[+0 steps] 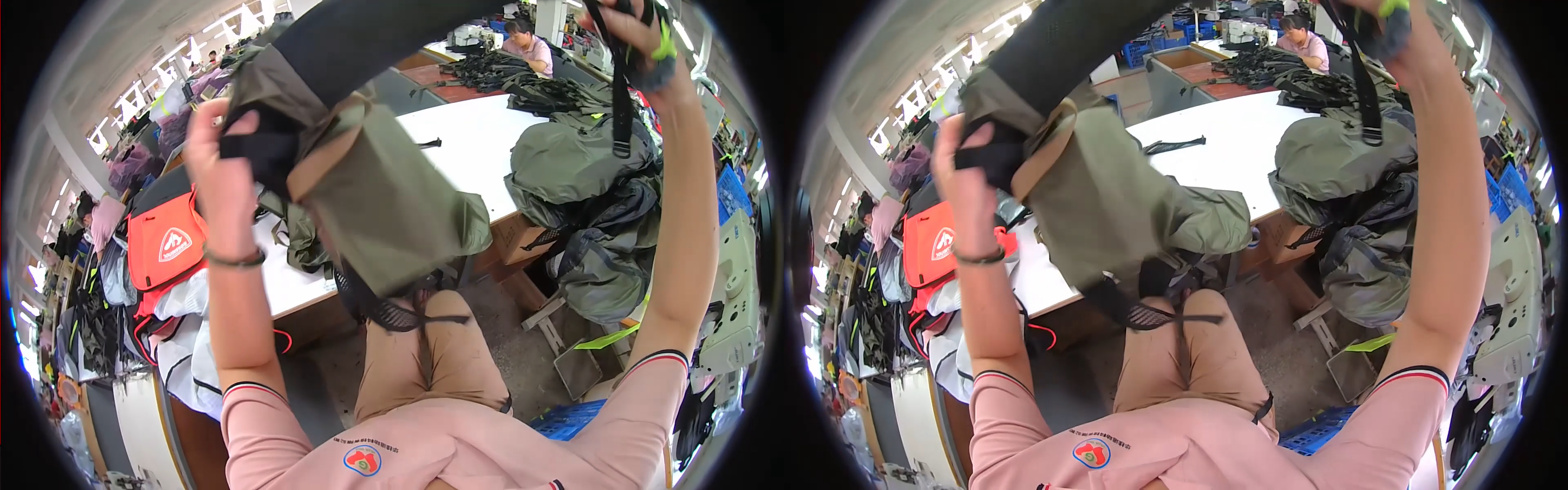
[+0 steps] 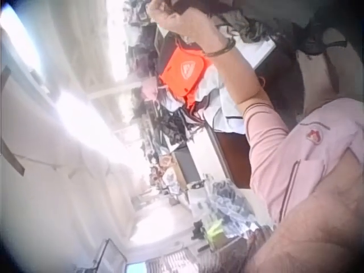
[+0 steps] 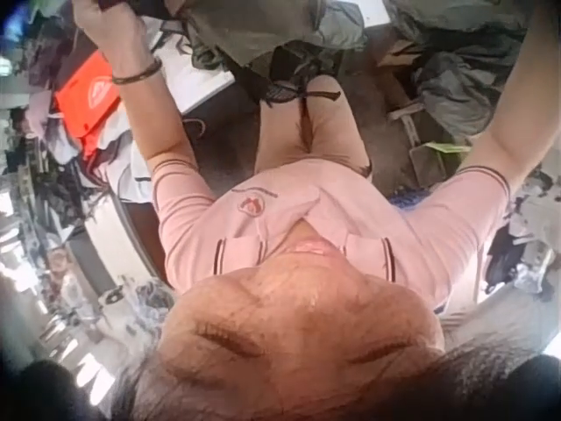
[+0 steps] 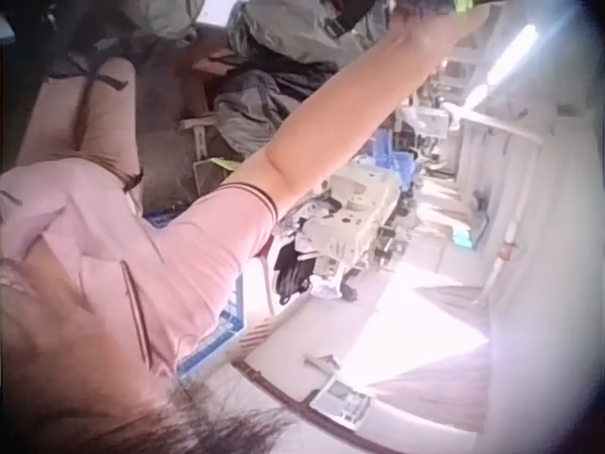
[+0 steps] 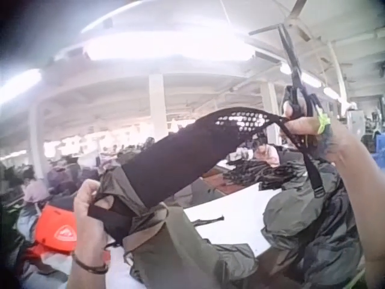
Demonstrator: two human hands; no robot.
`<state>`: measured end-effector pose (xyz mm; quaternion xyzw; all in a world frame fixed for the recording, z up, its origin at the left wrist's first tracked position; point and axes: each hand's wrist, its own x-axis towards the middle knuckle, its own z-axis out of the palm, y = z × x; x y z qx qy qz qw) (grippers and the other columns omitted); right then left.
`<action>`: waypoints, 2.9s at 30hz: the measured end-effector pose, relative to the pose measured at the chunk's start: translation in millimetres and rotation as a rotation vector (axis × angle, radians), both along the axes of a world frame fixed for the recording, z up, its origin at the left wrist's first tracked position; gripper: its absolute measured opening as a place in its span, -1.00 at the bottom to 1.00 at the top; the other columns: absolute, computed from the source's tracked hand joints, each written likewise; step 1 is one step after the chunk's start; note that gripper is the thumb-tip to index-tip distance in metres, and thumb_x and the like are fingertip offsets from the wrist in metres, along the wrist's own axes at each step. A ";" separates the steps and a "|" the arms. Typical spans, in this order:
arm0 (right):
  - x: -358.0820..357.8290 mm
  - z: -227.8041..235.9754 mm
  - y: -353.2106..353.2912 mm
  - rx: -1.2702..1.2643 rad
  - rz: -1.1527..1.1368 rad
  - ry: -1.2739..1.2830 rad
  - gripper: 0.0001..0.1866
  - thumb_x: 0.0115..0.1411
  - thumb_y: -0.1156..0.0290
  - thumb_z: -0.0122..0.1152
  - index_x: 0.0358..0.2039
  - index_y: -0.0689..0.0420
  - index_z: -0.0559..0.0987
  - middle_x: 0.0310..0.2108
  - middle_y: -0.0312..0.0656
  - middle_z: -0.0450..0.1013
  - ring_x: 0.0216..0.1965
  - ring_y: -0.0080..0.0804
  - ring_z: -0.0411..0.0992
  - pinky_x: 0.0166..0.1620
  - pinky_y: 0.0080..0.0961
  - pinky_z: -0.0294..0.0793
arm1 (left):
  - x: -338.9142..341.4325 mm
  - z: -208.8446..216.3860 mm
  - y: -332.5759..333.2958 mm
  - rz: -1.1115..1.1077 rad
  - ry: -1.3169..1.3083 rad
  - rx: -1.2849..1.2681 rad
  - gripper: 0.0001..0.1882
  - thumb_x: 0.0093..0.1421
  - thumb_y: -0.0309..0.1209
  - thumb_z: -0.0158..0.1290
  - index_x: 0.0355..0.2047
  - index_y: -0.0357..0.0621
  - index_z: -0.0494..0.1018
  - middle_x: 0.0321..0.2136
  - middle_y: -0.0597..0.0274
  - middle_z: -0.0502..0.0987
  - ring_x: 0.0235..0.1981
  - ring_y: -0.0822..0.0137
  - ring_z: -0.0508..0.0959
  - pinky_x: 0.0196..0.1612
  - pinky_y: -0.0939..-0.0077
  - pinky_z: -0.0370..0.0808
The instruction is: Trim excess fabric and threads from a backpack component using scissors.
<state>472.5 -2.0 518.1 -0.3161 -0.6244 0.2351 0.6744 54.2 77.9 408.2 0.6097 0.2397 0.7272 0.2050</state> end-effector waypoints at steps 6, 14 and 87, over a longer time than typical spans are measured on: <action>51.8 -83.8 1.1 -0.232 -0.188 -0.413 -0.79 0.16 0.45 0.26 -0.23 0.08 0.43 -0.27 -0.40 0.40 -0.26 -0.70 0.33 -0.16 -0.69 0.28 | 18.4 -16.0 -165.6 -0.158 1.416 -0.003 -0.78 -0.10 -0.51 0.10 -0.38 -0.15 0.38 -0.54 0.10 0.48 -0.52 0.06 0.55 -0.48 0.26 0.46; 6.8 -211.5 -56.0 -0.527 -0.029 -0.847 -0.74 -0.04 0.56 0.29 -0.36 0.19 0.39 -0.43 -0.35 0.26 -0.34 -0.59 0.22 -0.25 -0.58 0.28 | 70.0 -289.0 -194.5 -1.439 0.911 -1.305 -0.25 0.23 0.05 0.10 0.17 -0.36 0.27 -0.23 0.00 0.59 -0.20 0.23 0.60 -0.16 0.39 0.53; -88.9 -330.0 -84.1 -0.678 -0.135 0.209 -0.62 0.10 0.29 0.44 -0.34 0.19 0.38 -0.51 -0.31 0.41 -0.52 -0.58 0.43 -0.42 -0.60 0.47 | 81.4 -213.7 -86.1 -0.104 0.944 0.138 -0.82 -0.01 -0.54 0.20 -0.40 -0.11 0.44 -0.36 0.31 0.52 -0.32 0.21 0.46 -0.20 0.36 0.34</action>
